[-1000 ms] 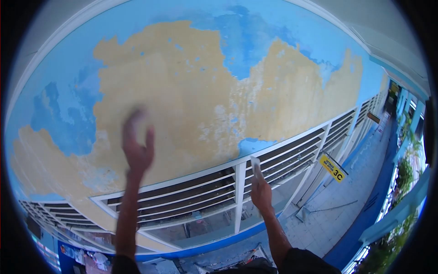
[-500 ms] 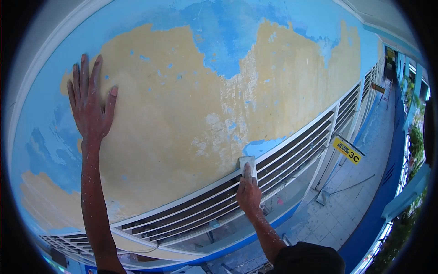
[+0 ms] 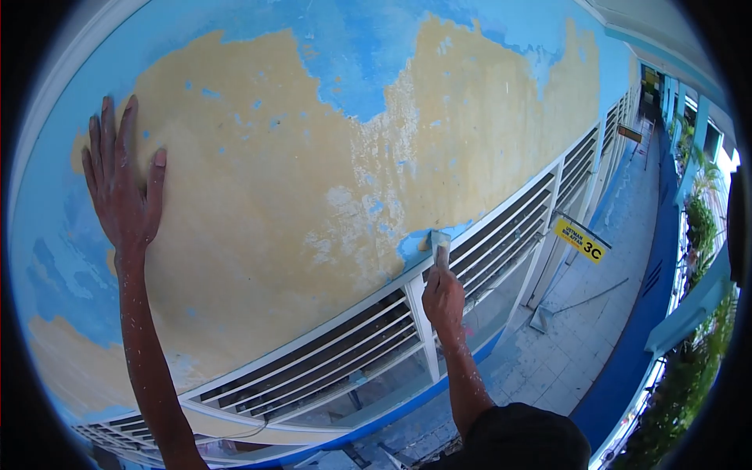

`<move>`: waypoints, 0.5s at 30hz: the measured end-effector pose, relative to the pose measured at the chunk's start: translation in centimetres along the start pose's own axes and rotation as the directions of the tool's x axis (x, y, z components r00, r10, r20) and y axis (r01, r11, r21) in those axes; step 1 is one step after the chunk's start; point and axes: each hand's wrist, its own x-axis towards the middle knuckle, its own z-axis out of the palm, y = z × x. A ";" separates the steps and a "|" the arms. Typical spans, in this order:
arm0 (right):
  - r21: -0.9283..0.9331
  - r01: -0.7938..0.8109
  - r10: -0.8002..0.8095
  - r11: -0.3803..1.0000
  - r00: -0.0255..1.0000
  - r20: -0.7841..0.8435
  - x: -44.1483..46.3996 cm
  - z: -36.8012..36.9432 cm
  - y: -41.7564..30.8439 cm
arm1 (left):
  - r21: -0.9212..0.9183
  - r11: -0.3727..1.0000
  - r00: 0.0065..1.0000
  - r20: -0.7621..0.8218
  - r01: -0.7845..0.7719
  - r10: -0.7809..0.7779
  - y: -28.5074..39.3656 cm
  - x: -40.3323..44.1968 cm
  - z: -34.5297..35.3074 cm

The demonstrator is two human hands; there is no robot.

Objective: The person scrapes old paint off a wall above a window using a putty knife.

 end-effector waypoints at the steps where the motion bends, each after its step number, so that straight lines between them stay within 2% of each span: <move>1: 0.029 -0.002 0.002 1.000 1.000 0.014 -0.4 -0.1 -0.3 | -0.003 1.000 1.000 -0.008 -0.004 0.003 0.1 0.0 -0.1; 3: 0.090 -0.008 0.005 0.996 0.999 0.037 -1.8 0.4 -1.4 | -0.004 1.000 1.000 -0.011 -0.005 0.005 0.2 -0.1 -0.1; 6: 0.044 0.060 -0.061 0.997 0.998 0.020 -2.6 1.2 -0.2 | -0.002 1.000 1.000 -0.012 -0.011 0.011 0.0 -0.1 0.0; 8: 0.072 0.039 -0.035 0.997 0.998 -0.050 -0.2 0.6 0.7 | -0.006 1.000 0.999 -0.021 -0.026 0.026 -0.1 -0.1 0.0; 9: 0.019 0.023 -0.023 1.000 0.999 -0.025 1.5 0.7 2.8 | -0.006 1.000 0.999 -0.021 -0.025 0.025 -0.2 -0.1 0.0; 10: 0.125 -0.078 0.082 0.989 0.996 -0.032 2.3 -0.4 1.8 | -0.006 1.000 1.000 -0.019 -0.020 0.020 -0.1 -0.1 -0.1; 12: 0.018 -0.093 0.093 0.996 0.996 -0.018 1.4 0.0 1.0 | -0.005 1.000 1.000 -0.015 -0.011 0.010 0.0 -0.2 -0.1; 15: 0.041 0.076 -0.074 0.996 0.995 -0.061 -2.4 1.9 2.0 | -0.001 1.000 1.000 -0.028 -0.010 0.010 -0.2 -0.1 0.4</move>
